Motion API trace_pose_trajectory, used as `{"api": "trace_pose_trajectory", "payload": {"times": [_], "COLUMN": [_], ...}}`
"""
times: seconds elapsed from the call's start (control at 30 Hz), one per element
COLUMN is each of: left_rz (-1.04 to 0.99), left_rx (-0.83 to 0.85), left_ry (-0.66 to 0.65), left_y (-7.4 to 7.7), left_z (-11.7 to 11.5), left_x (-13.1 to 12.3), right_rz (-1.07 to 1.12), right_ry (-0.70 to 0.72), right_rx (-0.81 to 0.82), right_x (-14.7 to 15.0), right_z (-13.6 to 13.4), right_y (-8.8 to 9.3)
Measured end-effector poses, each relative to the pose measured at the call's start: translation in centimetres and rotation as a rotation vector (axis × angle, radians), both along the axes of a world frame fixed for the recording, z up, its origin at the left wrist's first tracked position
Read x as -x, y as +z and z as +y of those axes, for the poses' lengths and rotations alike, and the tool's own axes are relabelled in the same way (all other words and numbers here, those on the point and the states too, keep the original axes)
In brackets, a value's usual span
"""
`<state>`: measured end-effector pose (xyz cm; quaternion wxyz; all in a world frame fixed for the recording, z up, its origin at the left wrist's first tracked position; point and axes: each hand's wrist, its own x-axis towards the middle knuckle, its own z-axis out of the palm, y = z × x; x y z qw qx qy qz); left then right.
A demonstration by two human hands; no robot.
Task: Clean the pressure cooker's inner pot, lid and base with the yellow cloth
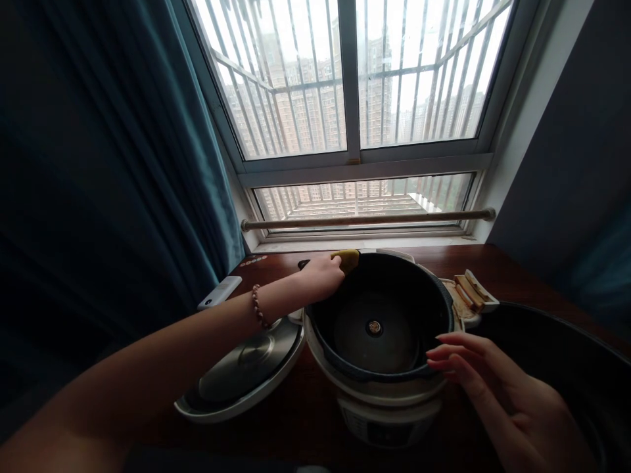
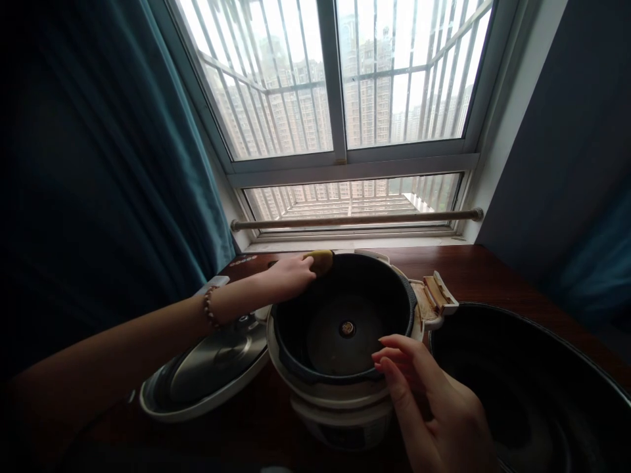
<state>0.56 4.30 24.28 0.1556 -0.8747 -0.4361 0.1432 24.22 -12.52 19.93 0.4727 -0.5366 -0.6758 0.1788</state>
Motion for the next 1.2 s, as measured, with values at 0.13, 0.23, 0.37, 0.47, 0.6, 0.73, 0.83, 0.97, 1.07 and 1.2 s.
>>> {"api": "trace_pose_trajectory", "payload": {"times": [0.13, 0.23, 0.37, 0.47, 0.6, 0.73, 0.83, 0.97, 1.07, 1.2], "left_rz": [0.028, 0.0, -0.138, -0.256, -0.431, -0.613, -0.727, -0.767, -0.845, -0.983], "left_rx": [0.118, 0.191, 0.164, 0.136, 0.039, 0.013, 0.129, 0.294, 0.341, 0.385], "left_ry": [0.162, 0.253, 0.322, 0.363, 0.402, 0.34, 0.223, 0.153, 0.182, 0.142], "left_y": [0.7, 1.8, 2.8, 2.5, 1.2, 0.2, -0.1, -0.1, 0.1, 0.2], "left_z": [-3.0, -5.4, -8.5, -10.4, -12.2, -13.5, -14.5, -15.5, -16.0, -16.7], "left_x": [-1.5, -2.1, -2.3, -2.4, -2.7, -2.8, -2.8, -2.4, -1.9, -0.4], "right_rz": [-0.013, -0.022, -0.039, -0.045, -0.042, -0.055, -0.095, -0.137, -0.15, -0.253], "right_ry": [-0.002, 0.001, 0.005, 0.007, 0.009, 0.035, 0.063, 0.058, 0.017, 0.086], "right_rx": [-0.001, -0.009, -0.027, -0.037, -0.023, -0.003, -0.05, -0.121, -0.147, 0.044], "right_x": [-0.1, 0.2, 0.7, 1.1, 1.5, 2.5, 3.9, 6.4, 7.5, 7.9], "right_z": [-0.1, -0.1, -0.1, -0.1, 0.1, 0.6, 1.2, 2.1, 2.6, 2.8], "right_y": [0.0, 0.1, 0.4, 0.6, 0.6, 0.6, 0.8, 1.0, 0.7, 0.3]}}
